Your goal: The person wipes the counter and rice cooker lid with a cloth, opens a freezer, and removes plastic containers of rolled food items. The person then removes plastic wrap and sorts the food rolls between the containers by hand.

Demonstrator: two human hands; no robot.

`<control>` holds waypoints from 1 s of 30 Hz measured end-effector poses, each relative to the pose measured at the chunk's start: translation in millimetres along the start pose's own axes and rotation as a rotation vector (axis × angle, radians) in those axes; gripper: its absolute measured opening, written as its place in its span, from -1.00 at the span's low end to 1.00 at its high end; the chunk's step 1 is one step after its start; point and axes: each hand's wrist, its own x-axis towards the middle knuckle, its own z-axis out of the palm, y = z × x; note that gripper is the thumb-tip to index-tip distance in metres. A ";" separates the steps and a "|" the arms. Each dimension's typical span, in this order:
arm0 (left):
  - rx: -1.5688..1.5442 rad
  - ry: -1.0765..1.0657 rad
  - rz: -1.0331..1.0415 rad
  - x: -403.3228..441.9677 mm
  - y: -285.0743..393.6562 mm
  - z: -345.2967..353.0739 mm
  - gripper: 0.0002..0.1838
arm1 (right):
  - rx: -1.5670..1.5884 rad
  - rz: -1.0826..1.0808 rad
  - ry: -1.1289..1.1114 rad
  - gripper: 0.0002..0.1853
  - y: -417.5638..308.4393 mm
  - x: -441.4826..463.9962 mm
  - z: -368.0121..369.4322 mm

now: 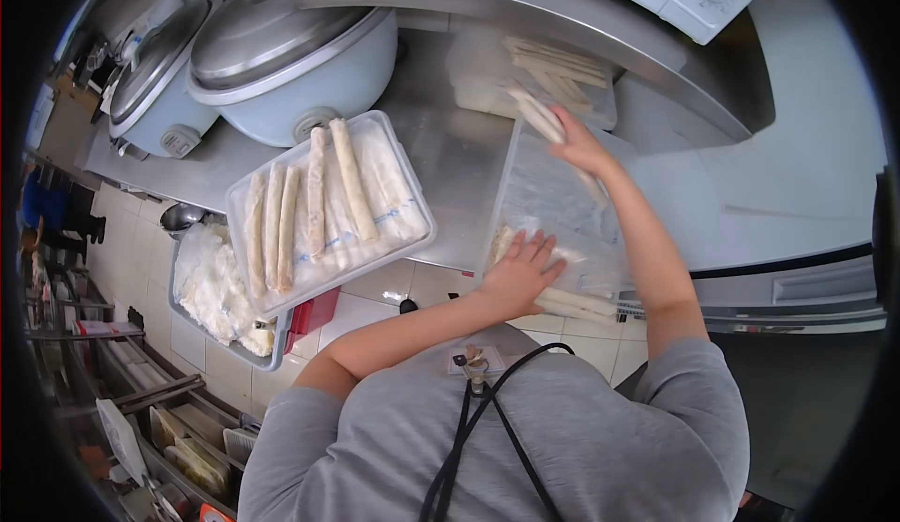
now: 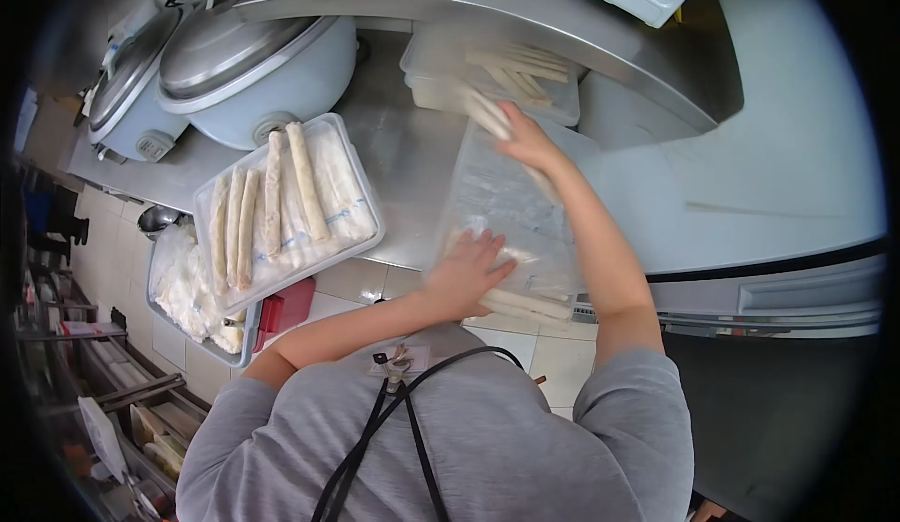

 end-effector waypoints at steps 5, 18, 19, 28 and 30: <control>0.002 0.015 -0.005 1.0 2.8 -1.4 -0.13 | -0.143 0.107 -0.052 -0.28 96.0 -13.8 29.3; 0.044 -0.016 -0.014 2.8 5.6 -6.6 -0.13 | -0.656 0.450 -0.328 -0.79 197.4 -10.7 36.5; 0.047 -0.014 -0.014 3.0 5.4 -6.7 -0.13 | -0.756 0.364 -0.221 -0.80 197.1 -8.2 35.9; 0.046 -0.015 -0.078 1.2 3.5 -2.1 -0.14 | -0.527 0.015 -0.232 -0.59 105.2 4.1 53.4; 0.032 -0.002 -0.024 -0.3 3.4 -4.4 -0.14 | -0.637 0.098 -0.340 -0.58 102.1 20.2 55.3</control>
